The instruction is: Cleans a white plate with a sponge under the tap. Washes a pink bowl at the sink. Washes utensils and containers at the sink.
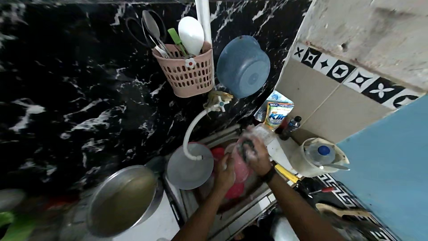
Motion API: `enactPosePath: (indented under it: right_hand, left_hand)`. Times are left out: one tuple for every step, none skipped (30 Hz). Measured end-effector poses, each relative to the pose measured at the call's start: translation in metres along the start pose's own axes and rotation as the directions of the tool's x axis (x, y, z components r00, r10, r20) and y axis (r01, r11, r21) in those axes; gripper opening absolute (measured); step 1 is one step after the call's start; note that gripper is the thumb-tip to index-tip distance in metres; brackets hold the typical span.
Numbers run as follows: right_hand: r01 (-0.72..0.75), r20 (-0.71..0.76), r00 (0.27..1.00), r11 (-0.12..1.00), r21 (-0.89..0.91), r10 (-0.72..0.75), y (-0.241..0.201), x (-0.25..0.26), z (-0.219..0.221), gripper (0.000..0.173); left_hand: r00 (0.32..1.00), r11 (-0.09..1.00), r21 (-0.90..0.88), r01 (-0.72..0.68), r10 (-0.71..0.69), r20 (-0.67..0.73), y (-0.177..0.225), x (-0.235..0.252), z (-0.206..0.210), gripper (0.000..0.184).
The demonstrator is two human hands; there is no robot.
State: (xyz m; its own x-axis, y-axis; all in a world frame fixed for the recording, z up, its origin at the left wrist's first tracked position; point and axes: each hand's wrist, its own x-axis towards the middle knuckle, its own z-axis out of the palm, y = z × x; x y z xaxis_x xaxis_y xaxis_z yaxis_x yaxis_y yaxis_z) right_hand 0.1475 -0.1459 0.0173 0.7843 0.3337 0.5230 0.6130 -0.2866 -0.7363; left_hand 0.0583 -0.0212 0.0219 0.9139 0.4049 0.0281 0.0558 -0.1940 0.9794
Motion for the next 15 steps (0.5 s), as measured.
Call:
enactPosePath:
  right_hand:
    - [-0.023,-0.022,1.000,1.000,0.017,0.023,0.001,0.005,0.001,0.031]
    - [0.023,-0.019,1.000,1.000,0.014,-0.023,-0.004,0.003,0.005,0.029]
    - [0.116,0.002,0.993,0.993,0.010,-0.116,-0.014,-0.001,0.010,0.025]
    - [0.183,0.050,0.982,0.983,0.011,-0.183,-0.026,-0.004,0.013,0.022]
    - [0.193,0.091,0.977,0.981,0.019,-0.193,-0.032,-0.003,0.013,0.022]
    - [0.142,0.115,0.983,0.989,0.028,-0.144,-0.032,0.002,0.011,0.023]
    - [0.038,0.141,0.989,0.999,0.035,-0.043,-0.026,0.012,0.006,0.026]
    - [-0.061,0.149,0.987,0.998,0.034,0.056,-0.017,0.022,0.000,0.028]
    - [-0.137,0.156,0.979,0.990,0.030,0.130,-0.008,0.031,-0.003,0.028]
    - [-0.172,0.199,0.965,0.985,-0.002,0.169,-0.004,0.035,-0.004,0.031]
    - [-0.142,0.264,0.953,0.989,-0.043,0.148,-0.006,0.033,-0.006,0.032]
    - [-0.065,0.315,0.946,0.996,-0.054,0.079,-0.010,0.027,-0.007,0.029]
    - [0.012,0.351,0.936,1.000,-0.026,-0.002,-0.013,0.022,-0.008,0.025]
    - [0.068,0.358,0.931,0.997,0.020,-0.071,-0.014,0.019,-0.008,0.021]
    - [0.056,0.353,0.933,0.996,0.063,-0.074,-0.011,0.018,-0.010,0.020]
  left_hand:
    - [1.000,1.000,0.013,0.001,-0.001,0.000,0.001,-0.001,-0.001,0.036]
    - [1.000,1.000,0.000,0.012,-0.012,-0.007,0.003,-0.001,-0.001,0.037]
    - [0.999,0.999,-0.030,0.030,-0.031,-0.018,0.004,-0.001,-0.001,0.036]
    - [0.999,0.996,-0.071,0.048,-0.049,-0.014,0.002,-0.001,-0.001,0.036]
    - [0.998,0.993,-0.100,0.056,-0.058,-0.016,0.000,-0.002,-0.002,0.036]
    - [0.998,0.992,-0.116,0.056,-0.058,-0.018,-0.003,-0.001,-0.001,0.037]
    - [0.998,0.989,-0.136,0.058,-0.060,-0.008,-0.005,-0.001,-0.001,0.036]
    - [0.998,0.986,-0.158,0.054,-0.056,-0.008,-0.007,-0.001,0.001,0.035]
    - [0.998,0.981,-0.188,0.051,-0.054,-0.011,-0.008,-0.001,0.001,0.035]
    - [0.999,0.976,-0.213,0.039,-0.044,-0.018,-0.009,-0.001,0.001,0.036]
    - [0.999,0.972,-0.232,0.027,-0.033,-0.022,-0.010,0.000,0.002,0.036]
    - [1.000,0.969,-0.247,-0.004,0.000,-0.017,-0.012,0.002,0.004,0.036]
    - [0.999,0.967,-0.251,-0.034,0.032,-0.012,-0.015,0.004,0.004,0.037]
    - [0.998,0.966,-0.251,-0.055,0.053,-0.015,-0.017,0.004,0.002,0.038]
    - [0.998,0.966,-0.254,-0.054,0.050,-0.023,-0.017,0.001,-0.001,0.039]
